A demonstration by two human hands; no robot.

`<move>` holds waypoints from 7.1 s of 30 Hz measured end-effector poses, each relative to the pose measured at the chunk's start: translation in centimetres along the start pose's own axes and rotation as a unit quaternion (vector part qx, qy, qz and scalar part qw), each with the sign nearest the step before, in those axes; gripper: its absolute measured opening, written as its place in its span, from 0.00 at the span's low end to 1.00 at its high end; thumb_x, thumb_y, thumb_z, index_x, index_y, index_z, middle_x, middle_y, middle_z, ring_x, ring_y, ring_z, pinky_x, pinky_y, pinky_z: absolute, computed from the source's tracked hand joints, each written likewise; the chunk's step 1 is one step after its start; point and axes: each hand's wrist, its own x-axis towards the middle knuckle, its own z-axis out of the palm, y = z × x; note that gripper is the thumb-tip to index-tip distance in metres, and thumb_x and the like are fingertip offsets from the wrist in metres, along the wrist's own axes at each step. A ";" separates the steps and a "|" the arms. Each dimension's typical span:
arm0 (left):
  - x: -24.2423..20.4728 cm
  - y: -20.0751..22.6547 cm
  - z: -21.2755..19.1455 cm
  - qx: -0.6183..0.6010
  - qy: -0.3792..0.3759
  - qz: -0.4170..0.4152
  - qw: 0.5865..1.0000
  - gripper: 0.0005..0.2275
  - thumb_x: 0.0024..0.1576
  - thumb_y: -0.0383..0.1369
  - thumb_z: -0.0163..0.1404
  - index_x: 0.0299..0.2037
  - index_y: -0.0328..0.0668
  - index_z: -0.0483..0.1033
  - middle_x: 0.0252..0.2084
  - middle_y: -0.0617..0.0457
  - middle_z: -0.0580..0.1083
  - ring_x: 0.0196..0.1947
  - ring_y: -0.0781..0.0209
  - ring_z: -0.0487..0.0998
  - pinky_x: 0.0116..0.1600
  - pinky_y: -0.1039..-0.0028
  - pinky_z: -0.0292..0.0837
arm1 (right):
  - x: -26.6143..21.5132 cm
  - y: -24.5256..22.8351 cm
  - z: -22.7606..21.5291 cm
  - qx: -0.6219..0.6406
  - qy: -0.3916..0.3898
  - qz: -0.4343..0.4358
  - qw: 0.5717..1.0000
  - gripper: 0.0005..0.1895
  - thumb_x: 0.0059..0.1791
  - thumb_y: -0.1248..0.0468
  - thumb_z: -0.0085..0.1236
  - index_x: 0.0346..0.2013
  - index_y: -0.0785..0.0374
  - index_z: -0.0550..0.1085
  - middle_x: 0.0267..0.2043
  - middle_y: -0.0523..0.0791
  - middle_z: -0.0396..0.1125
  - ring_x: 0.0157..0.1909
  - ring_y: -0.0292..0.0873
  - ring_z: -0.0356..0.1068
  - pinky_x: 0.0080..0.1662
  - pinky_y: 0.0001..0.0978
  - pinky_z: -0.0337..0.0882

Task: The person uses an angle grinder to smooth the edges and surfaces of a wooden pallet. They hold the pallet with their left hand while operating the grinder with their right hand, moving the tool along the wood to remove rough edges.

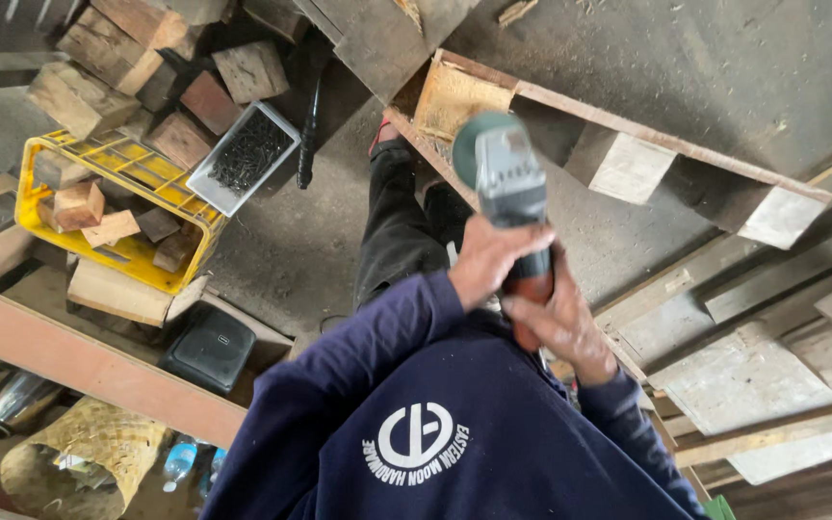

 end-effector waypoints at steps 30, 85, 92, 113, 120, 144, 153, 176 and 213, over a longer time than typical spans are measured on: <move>-0.8 0.3 0.3 -0.041 0.015 0.013 0.999 0.15 0.52 0.34 0.62 0.43 0.32 0.77 0.38 0.51 0.77 0.37 0.63 0.77 0.44 0.72 0.76 | -0.4 2.6 -1.6 -0.163 -0.002 -0.069 0.984 0.53 0.44 0.59 0.66 0.74 0.71 0.46 0.65 0.58 0.59 0.66 0.51 0.64 0.61 0.44 0.69; 11.6 -0.4 4.4 -0.126 0.025 0.123 0.984 0.23 0.51 0.38 0.65 0.51 0.33 0.75 0.46 0.47 0.77 0.45 0.58 0.78 0.53 0.67 0.78 | 10.0 -2.4 -12.1 -0.293 -0.027 -0.044 0.955 0.59 0.37 0.64 0.64 0.79 0.57 0.45 0.62 0.55 0.65 0.60 0.51 0.70 0.59 0.42 0.72; 11.7 1.4 3.4 -0.167 0.042 0.147 0.974 0.21 0.52 0.37 0.65 0.51 0.31 0.75 0.46 0.47 0.77 0.45 0.58 0.78 0.54 0.66 0.76 | 12.0 -4.6 -10.9 -0.329 -0.053 -0.097 0.938 0.59 0.38 0.65 0.66 0.79 0.57 0.46 0.67 0.57 0.62 0.67 0.54 0.66 0.63 0.46 0.68; 12.3 -1.0 5.3 -0.153 0.006 0.111 0.982 0.28 0.47 0.41 0.66 0.53 0.31 0.72 0.46 0.43 0.75 0.46 0.51 0.79 0.55 0.59 0.80 | 9.7 -3.2 -11.8 -0.316 -0.011 -0.001 0.949 0.59 0.37 0.65 0.65 0.79 0.59 0.44 0.59 0.56 0.64 0.55 0.53 0.72 0.55 0.44 0.75; 7.0 -4.0 7.6 0.005 -0.073 0.075 0.994 0.23 0.50 0.37 0.63 0.52 0.32 0.74 0.45 0.46 0.77 0.44 0.55 0.80 0.52 0.64 0.79 | 1.4 2.9 -10.4 -0.239 0.106 0.029 0.965 0.49 0.35 0.67 0.64 0.68 0.68 0.51 0.52 0.54 0.63 0.49 0.50 0.72 0.50 0.41 0.78; -1.9 0.0 -0.7 -0.055 -0.029 -0.022 0.998 0.16 0.51 0.32 0.62 0.46 0.32 0.74 0.41 0.47 0.76 0.40 0.60 0.79 0.48 0.68 0.79 | -1.8 2.6 0.9 -0.113 0.034 -0.014 0.993 0.53 0.42 0.60 0.66 0.74 0.71 0.46 0.60 0.58 0.62 0.61 0.50 0.68 0.57 0.42 0.72; -1.6 1.2 -2.8 -0.110 0.022 -0.002 0.994 0.14 0.51 0.31 0.61 0.45 0.34 0.76 0.39 0.51 0.76 0.38 0.62 0.77 0.46 0.70 0.77 | 0.9 0.7 1.6 -0.144 0.001 -0.029 0.989 0.55 0.42 0.62 0.65 0.76 0.67 0.44 0.63 0.58 0.63 0.63 0.52 0.69 0.58 0.44 0.72; -1.8 0.0 -1.7 -0.121 0.030 -0.007 0.992 0.16 0.51 0.32 0.62 0.46 0.31 0.75 0.41 0.48 0.77 0.40 0.60 0.78 0.48 0.68 0.76 | 0.3 0.9 1.2 -0.151 -0.013 -0.060 0.987 0.53 0.43 0.63 0.65 0.76 0.67 0.45 0.65 0.59 0.58 0.66 0.56 0.65 0.60 0.46 0.71; -2.7 -4.0 -1.8 -0.047 0.021 0.028 0.998 0.13 0.51 0.29 0.63 0.44 0.33 0.77 0.39 0.50 0.78 0.38 0.63 0.78 0.47 0.70 0.77 | -1.3 2.4 2.1 -0.121 0.029 0.013 0.992 0.54 0.40 0.63 0.66 0.74 0.64 0.47 0.58 0.55 0.65 0.58 0.49 0.71 0.56 0.42 0.72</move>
